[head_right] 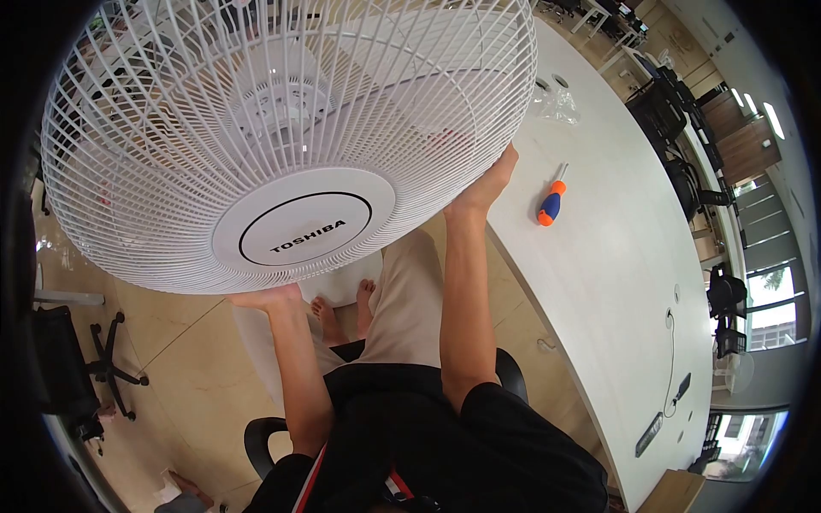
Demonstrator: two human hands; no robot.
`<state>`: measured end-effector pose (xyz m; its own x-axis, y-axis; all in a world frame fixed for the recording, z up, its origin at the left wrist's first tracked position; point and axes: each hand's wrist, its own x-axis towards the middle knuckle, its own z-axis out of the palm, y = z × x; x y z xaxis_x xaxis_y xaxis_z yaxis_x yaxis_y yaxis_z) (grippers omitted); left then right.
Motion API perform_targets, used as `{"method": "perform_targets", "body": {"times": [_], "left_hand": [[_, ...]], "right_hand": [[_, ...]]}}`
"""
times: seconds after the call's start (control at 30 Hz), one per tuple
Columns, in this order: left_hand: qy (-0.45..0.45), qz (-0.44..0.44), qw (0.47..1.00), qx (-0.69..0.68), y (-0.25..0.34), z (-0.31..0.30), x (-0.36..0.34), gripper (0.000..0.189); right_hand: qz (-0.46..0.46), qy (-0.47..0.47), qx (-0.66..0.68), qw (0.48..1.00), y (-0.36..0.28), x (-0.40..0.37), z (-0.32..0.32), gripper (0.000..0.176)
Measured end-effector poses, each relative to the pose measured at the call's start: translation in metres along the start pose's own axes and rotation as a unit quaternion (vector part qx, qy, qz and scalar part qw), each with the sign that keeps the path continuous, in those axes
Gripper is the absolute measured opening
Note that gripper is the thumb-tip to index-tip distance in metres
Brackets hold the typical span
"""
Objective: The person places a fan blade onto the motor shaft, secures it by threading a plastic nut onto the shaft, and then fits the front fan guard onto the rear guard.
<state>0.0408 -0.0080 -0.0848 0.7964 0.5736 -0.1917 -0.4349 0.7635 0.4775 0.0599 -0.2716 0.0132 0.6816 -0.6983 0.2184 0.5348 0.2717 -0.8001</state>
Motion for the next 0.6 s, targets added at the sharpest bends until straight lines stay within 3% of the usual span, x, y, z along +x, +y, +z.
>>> {"method": "perform_targets", "body": {"times": [0.1,0.2,0.3,0.6], "left_hand": [[-0.018,0.010,1.000,0.015,-0.002,-0.003,0.003,0.064],[-0.037,0.012,0.999,0.002,0.001,0.001,-0.001,0.068],[-0.053,0.030,0.997,0.055,0.007,0.011,-0.010,0.072],[-0.067,0.023,0.984,0.164,0.022,0.000,-0.015,0.066]], "right_hand": [[0.013,0.008,0.027,1.000,0.000,0.002,0.002,0.046],[0.057,0.074,0.046,0.995,-0.001,0.001,0.007,0.053],[0.113,0.068,0.063,0.989,-0.013,-0.008,0.010,0.046],[0.188,0.045,0.147,0.970,-0.015,-0.038,0.000,0.063]]}}
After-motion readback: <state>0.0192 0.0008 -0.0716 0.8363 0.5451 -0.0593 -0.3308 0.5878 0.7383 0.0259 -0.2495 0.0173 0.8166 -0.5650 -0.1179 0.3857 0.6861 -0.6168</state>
